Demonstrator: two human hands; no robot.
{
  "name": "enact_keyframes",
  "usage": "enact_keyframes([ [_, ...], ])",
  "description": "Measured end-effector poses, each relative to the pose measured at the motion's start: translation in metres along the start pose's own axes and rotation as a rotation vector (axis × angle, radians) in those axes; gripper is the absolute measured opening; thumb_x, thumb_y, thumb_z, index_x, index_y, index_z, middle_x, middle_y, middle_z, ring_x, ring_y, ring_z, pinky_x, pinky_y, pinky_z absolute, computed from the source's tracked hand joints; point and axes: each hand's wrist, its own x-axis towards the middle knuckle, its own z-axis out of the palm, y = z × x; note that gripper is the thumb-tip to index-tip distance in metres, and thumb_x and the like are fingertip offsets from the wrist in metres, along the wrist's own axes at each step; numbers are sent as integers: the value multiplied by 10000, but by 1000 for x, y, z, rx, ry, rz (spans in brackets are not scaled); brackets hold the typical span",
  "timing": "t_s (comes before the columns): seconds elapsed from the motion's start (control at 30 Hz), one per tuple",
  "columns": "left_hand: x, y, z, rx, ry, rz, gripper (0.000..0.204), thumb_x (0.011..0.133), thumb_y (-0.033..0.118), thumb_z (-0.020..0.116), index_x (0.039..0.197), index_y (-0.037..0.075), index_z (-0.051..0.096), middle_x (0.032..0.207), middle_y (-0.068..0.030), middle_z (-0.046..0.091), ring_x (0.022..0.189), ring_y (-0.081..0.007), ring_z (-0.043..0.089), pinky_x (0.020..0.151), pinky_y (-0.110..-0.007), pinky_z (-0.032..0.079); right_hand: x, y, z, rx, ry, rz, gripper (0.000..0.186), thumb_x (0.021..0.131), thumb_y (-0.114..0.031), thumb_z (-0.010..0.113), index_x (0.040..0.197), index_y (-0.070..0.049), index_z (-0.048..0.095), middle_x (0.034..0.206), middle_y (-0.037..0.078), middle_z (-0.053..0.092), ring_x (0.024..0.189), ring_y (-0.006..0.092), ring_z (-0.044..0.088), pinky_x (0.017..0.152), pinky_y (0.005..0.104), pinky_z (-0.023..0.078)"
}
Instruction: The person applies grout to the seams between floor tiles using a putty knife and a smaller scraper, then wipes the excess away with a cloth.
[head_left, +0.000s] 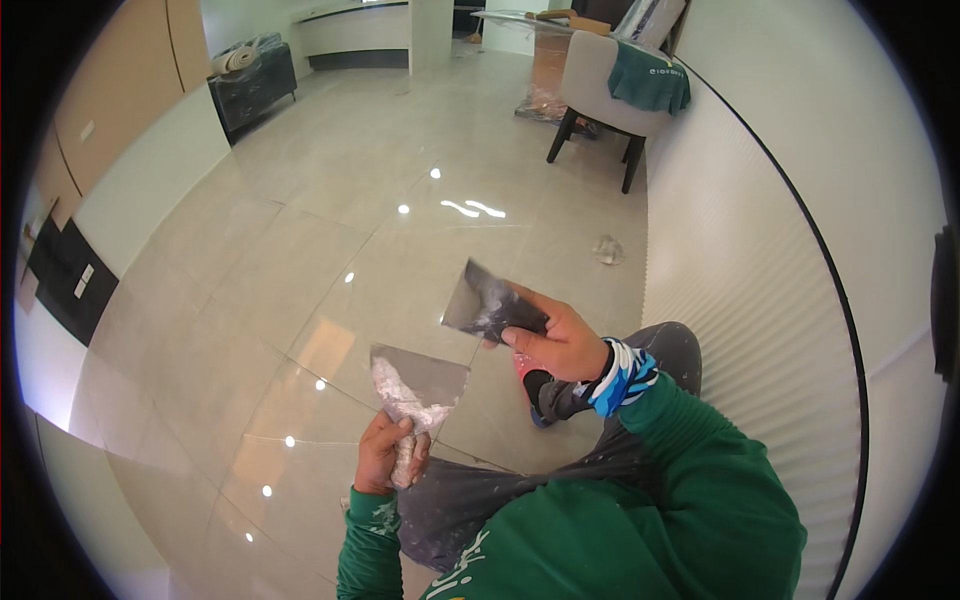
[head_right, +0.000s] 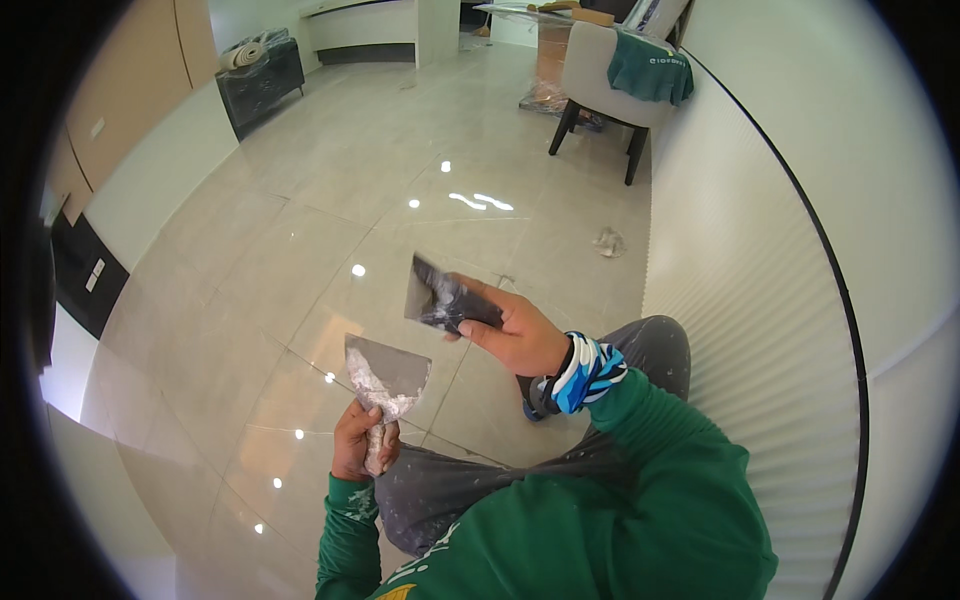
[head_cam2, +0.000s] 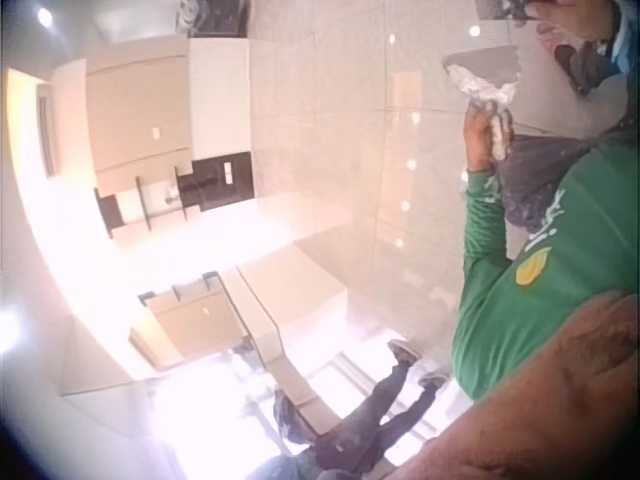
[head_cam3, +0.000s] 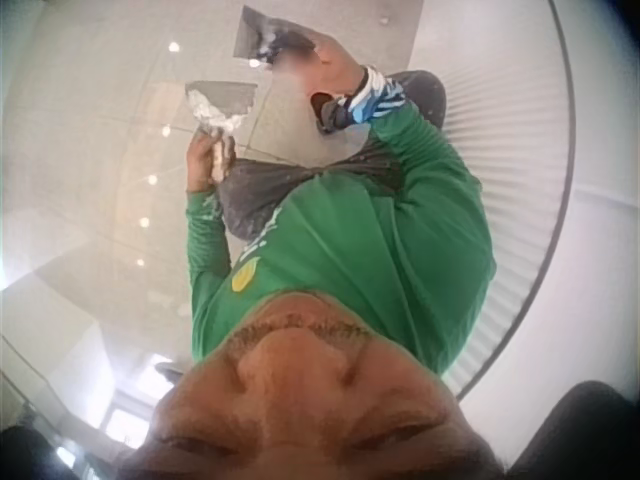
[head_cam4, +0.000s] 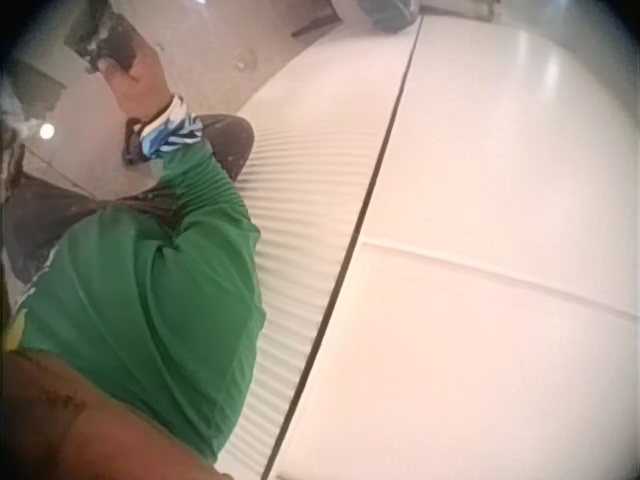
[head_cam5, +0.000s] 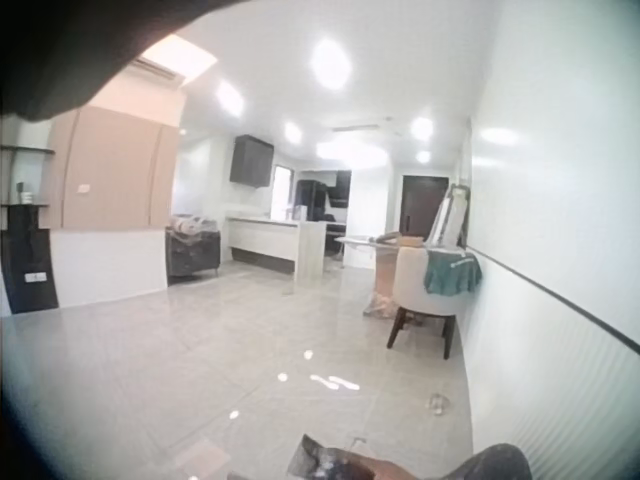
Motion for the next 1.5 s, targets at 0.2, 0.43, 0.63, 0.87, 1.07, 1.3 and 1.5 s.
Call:
enact_keyframes([
  [0.2, -8, 9, 39, -102, -89, -48, 400, 975, 214, 602, 1233, -50, 450, 593, -154, 554, 352, -192, 472, 310, -299, 391, -2, -15, 20, -835, -367, -391, 647, 891, 134, 448, 1505, -70, 436, 1423, 157, 540, 1281, 341, 566, 1082, 384, 453],
  [0.43, -16, 0, 48, 613, 52, 442, 247, 1005, 160, 573, 1163, -28, 550, 671, -111, 594, 498, -175, 563, 461, -316, 451, -28, 42, -19, -648, -18, 136, 569, 897, 54, 549, 1443, -101, 511, 1212, 164, 655, 1118, 346, 657, 954, 445, 535],
  [0.63, 6, -33, 47, 1655, 243, 836, 592, 760, -68, 611, 1343, 7, 549, 910, -167, 599, 704, -376, 603, 588, -447, 486, -46, 39, 16, 832, 155, 495, 366, 899, 43, 555, 1265, 32, 552, 1135, 194, 678, 995, 366, 691, 773, 523, 576],
  [0.87, -12, -27, -7, 1581, 217, 380, 434, 900, 3, 604, 1325, -17, 518, 775, -180, 625, 549, -320, 588, 524, -387, 489, -47, 31, 16, 801, 122, 320, 517, 946, 47, 516, 1455, -29, 460, 1275, 173, 633, 1020, 347, 679, 860, 437, 558],
  [1.07, -11, -14, 13, -31, -63, -184, 307, 984, 183, 555, 1207, -25, 516, 663, -153, 588, 417, -199, 506, 369, -300, 424, -21, 10, 12, -862, -212, -322, 642, 893, 119, 504, 1511, -26, 405, 1362, 186, 591, 1221, 362, 602, 1072, 400, 447],
  [1.3, 6, 1, 32, -82, -153, -102, 337, 987, 179, 536, 1236, -38, 472, 612, -172, 563, 343, -200, 454, 317, -302, 388, -13, 39, -41, -1128, -290, -33, 666, 757, 128, 554, 1391, -76, 577, 1414, 151, 553, 1275, 380, 544, 1078, 395, 439],
  [1.5, 56, 35, 29, 430, 86, 20, 271, 1035, 190, 502, 1208, -17, 494, 719, -127, 599, 475, -165, 531, 437, -280, 447, 33, -26, -35, -1465, -132, -387, 545, 801, 20, 595, 1317, -147, 648, 1385, 81, 583, 1259, 323, 546, 1024, 414, 448],
])
